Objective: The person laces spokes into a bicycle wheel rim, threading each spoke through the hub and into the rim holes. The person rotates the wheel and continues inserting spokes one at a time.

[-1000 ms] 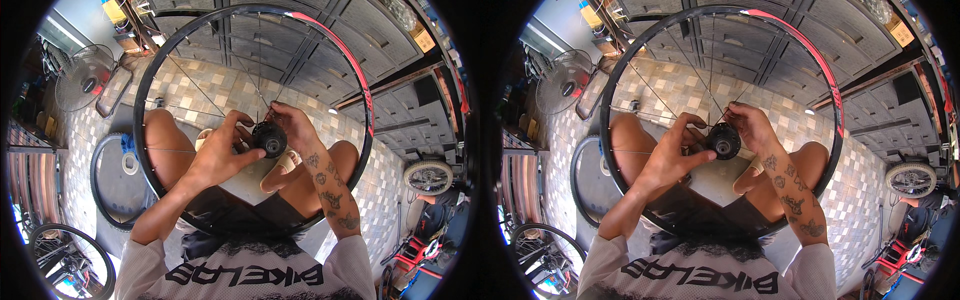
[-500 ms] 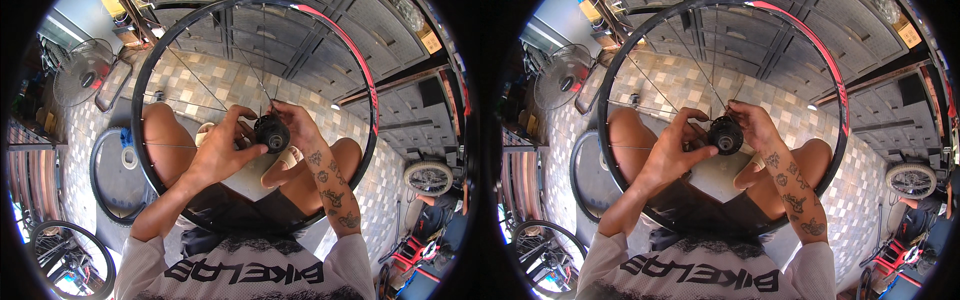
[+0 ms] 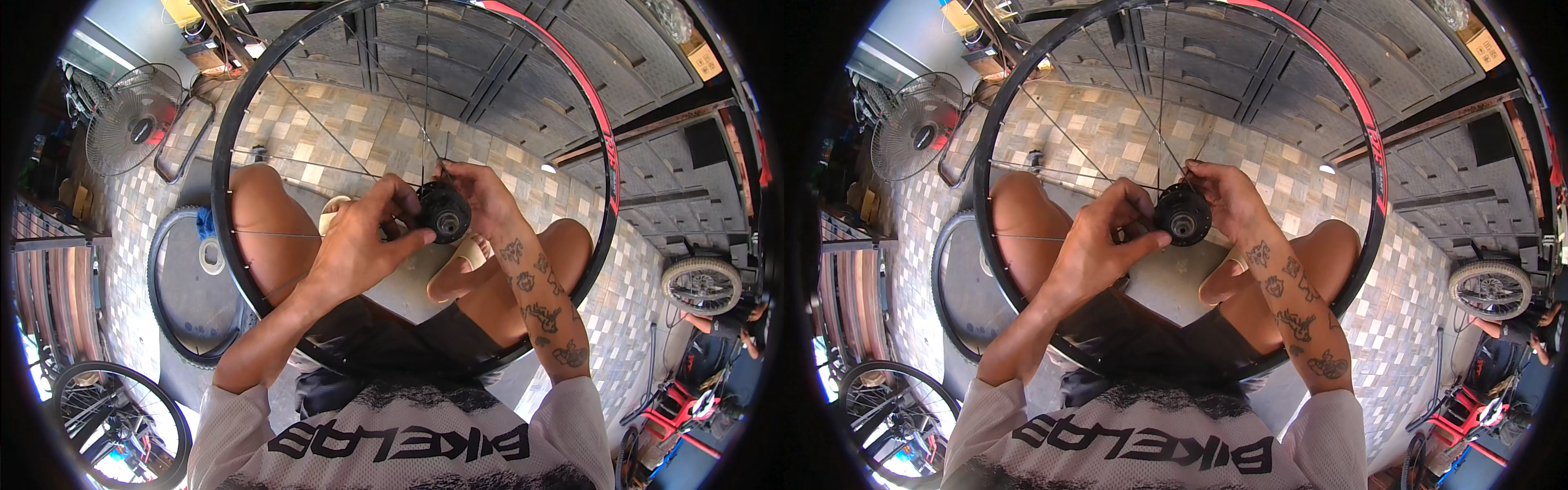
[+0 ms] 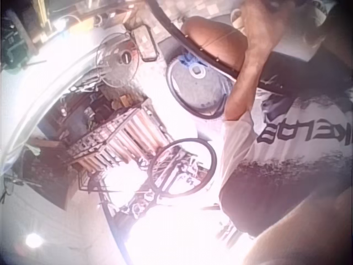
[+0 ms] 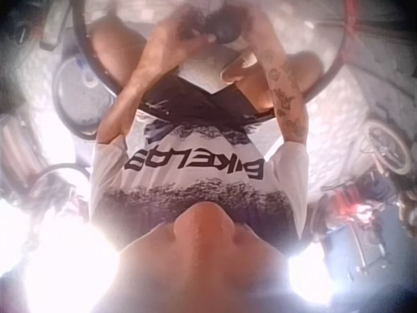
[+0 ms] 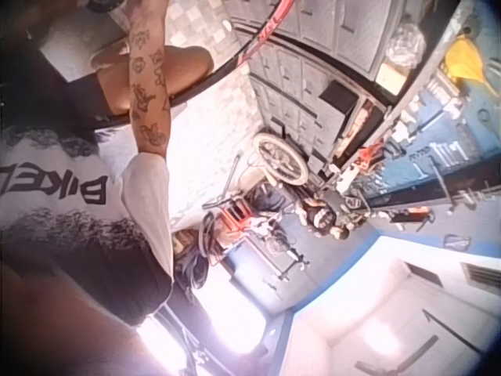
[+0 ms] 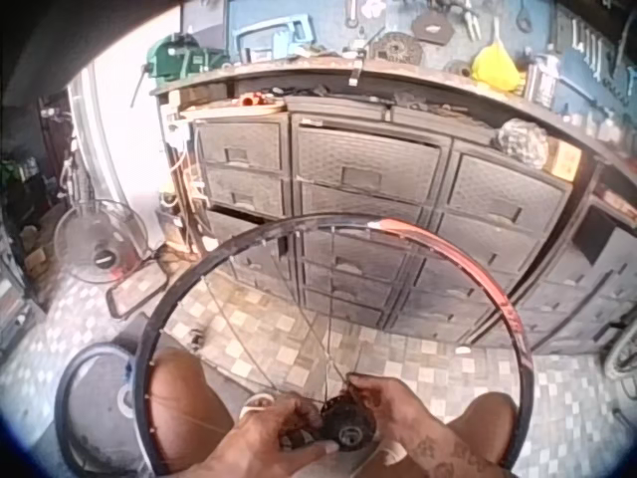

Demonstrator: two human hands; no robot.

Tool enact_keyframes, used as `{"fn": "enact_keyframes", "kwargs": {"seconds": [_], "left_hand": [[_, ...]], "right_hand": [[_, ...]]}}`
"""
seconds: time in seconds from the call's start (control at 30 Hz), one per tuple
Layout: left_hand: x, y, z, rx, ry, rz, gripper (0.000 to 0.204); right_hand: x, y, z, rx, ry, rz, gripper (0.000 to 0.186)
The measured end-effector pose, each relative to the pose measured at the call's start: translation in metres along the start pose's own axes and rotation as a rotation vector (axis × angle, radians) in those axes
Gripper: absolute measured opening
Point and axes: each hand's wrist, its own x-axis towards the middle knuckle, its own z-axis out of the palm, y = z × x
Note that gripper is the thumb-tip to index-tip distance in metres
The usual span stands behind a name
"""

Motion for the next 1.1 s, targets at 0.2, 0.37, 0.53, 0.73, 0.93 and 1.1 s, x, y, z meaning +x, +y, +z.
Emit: {"fn": "enact_keyframes", "kwargs": {"seconds": [0.2,0.37,0.53,0.73,0.93,1.1], "left_hand": [[0.000,0.001,0.004,0.012,0.034,0.039,0.033],[0.000,0.006,0.001,0.049,0.054,-0.033,0.037],[-0.002,0.011,0.001,0.108,0.042,-0.001,0.054],[0.000,0.005,-0.004,0.098,-0.029,0.020,0.056],[0.002,0.001,0.002,0.100,0.053,0.037,0.057],[0.002,0.004,0.001,0.131,0.018,-0.034,0.056]], "right_hand": [[0.000,0.002,0.003,0.007,0.034,0.002,0.017],[0.003,0.003,0.001,0.022,0.015,0.015,0.020],[-0.005,0.007,0.014,-0.256,0.093,-0.090,0.044],[-0.019,-0.010,0.022,-0.645,-0.069,-0.164,0.046],[-0.060,-0.020,0.036,-1.146,0.077,-0.964,0.021],[-0.081,-0.027,0.047,-1.428,-0.103,-1.041,0.022]]}}
